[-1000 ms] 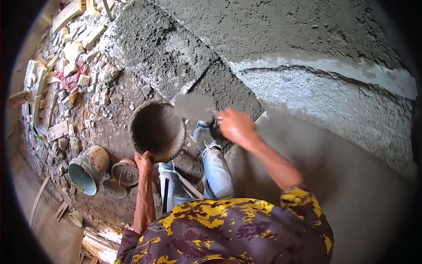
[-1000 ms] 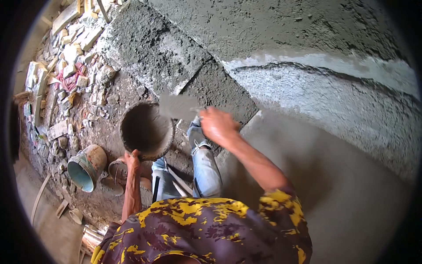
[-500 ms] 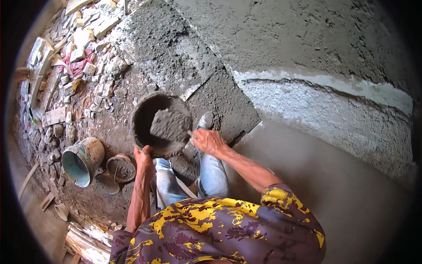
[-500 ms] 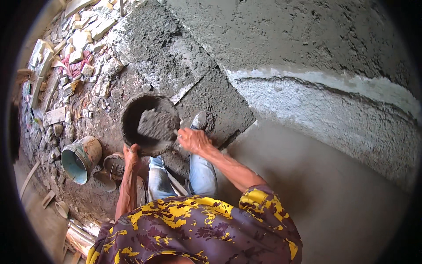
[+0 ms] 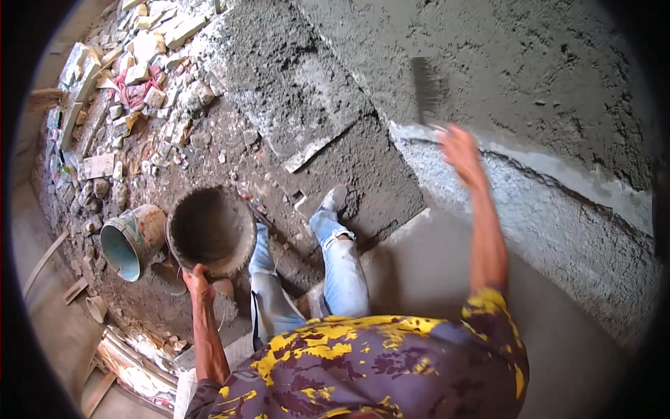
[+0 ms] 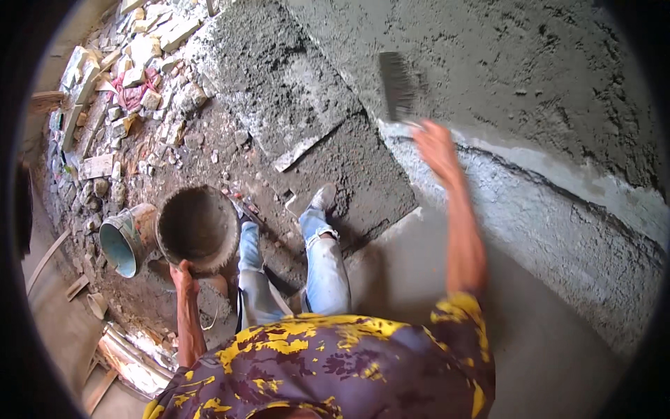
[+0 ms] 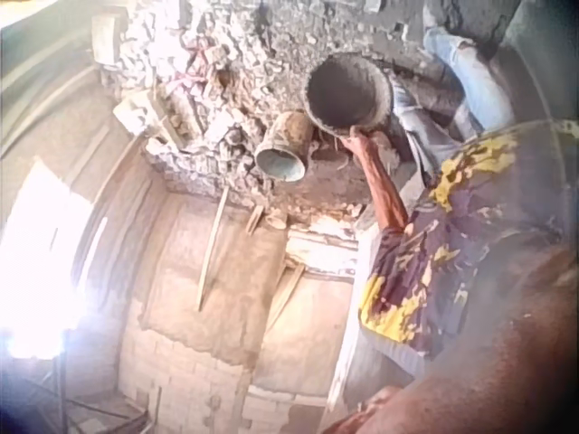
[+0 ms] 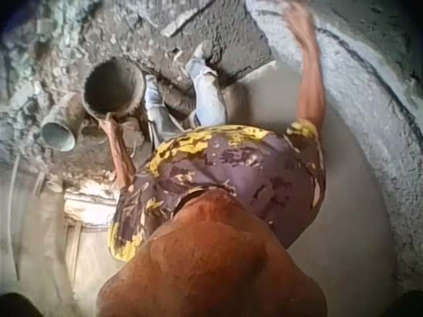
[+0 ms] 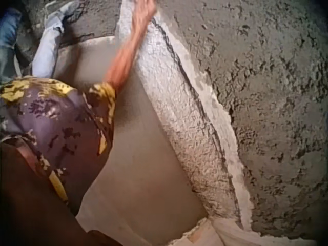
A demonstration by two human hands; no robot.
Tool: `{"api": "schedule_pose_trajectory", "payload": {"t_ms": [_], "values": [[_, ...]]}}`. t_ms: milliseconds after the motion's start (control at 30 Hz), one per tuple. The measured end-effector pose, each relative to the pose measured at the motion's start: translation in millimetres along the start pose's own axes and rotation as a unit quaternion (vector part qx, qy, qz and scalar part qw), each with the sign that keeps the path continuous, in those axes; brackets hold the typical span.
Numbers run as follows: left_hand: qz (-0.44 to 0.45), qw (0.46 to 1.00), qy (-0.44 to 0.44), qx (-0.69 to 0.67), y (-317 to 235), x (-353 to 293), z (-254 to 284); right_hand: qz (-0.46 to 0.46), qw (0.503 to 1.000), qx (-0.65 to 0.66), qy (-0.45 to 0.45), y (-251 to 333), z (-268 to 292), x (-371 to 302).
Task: The person uses a long metal leveling tool to scrape across a wet plastered wall and then scoops plaster from a bucket with a trowel to fill in gaps.
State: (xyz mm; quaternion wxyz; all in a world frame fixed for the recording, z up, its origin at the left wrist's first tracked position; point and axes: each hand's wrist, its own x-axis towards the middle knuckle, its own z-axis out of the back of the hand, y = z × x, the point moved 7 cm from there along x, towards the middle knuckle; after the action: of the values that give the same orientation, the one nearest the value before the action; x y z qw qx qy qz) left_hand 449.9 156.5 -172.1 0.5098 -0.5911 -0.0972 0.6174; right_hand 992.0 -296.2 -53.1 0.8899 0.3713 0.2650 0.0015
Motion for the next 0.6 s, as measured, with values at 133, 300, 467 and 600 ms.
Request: {"api": "schedule_pose_trajectory", "payload": {"t_ms": [133,300,467,600], "values": [[0.010,1.000,0.011,0.012,-16.8,-3.4,-37.5,0.071,0.969,-0.210,-0.109,93.5,66.2,-110.8],[-0.015,0.992,0.124,0.019,-37.2,-23.5,-99.5,0.210,0.920,-0.324,0.060,128.4,-86.7,-155.6],[-0.091,0.972,0.216,0.021,-97.7,-47.6,-161.5,0.263,0.853,-0.435,0.120,76.0,-273.4,-130.6],[-0.069,0.970,0.234,0.014,-105.9,-32.2,-123.4,0.207,0.905,-0.316,0.197,86.1,-282.4,-154.1]]}}
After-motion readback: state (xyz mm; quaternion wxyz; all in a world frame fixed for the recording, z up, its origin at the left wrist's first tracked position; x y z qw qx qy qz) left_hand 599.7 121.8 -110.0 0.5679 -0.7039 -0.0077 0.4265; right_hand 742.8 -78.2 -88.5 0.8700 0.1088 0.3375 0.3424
